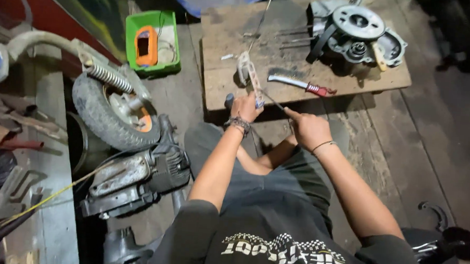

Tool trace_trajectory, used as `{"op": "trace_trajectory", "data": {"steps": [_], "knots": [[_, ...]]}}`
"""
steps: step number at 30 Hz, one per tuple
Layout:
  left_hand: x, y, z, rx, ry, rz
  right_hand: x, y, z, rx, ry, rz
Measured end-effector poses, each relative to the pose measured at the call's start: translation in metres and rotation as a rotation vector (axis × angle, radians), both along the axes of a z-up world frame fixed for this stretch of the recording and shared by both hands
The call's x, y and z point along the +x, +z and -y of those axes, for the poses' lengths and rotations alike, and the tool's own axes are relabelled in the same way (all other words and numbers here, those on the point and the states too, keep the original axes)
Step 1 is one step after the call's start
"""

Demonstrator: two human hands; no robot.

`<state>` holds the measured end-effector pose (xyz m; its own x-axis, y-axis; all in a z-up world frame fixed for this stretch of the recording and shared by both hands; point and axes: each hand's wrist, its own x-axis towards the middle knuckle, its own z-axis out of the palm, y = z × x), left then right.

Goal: Using a wire brush and a small pick to clean carbon and dirt off a motorcycle engine component.

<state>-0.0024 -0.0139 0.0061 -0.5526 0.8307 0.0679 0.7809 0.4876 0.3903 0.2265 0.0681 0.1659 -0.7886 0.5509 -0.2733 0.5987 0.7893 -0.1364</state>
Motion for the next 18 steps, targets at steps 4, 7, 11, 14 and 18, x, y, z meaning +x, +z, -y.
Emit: {"op": "trace_trajectory", "data": {"steps": [4,7,11,14,18], "knots": [[0.001,-0.003,0.002,0.054,-0.021,-0.006,0.0,0.0,0.004,0.212,0.093,0.021],[-0.001,-0.011,0.0,0.039,-0.021,-0.004,-0.005,0.023,0.013,0.237,0.077,-0.03],[-0.003,-0.009,-0.002,0.02,-0.022,0.006,-0.016,0.038,0.02,0.164,0.048,-0.113],[-0.004,-0.011,-0.002,0.013,-0.023,0.006,-0.02,0.018,0.021,0.11,0.017,-0.071],[-0.004,-0.01,-0.003,0.007,-0.02,0.01,-0.021,0.013,0.027,0.136,0.033,-0.082]]}}
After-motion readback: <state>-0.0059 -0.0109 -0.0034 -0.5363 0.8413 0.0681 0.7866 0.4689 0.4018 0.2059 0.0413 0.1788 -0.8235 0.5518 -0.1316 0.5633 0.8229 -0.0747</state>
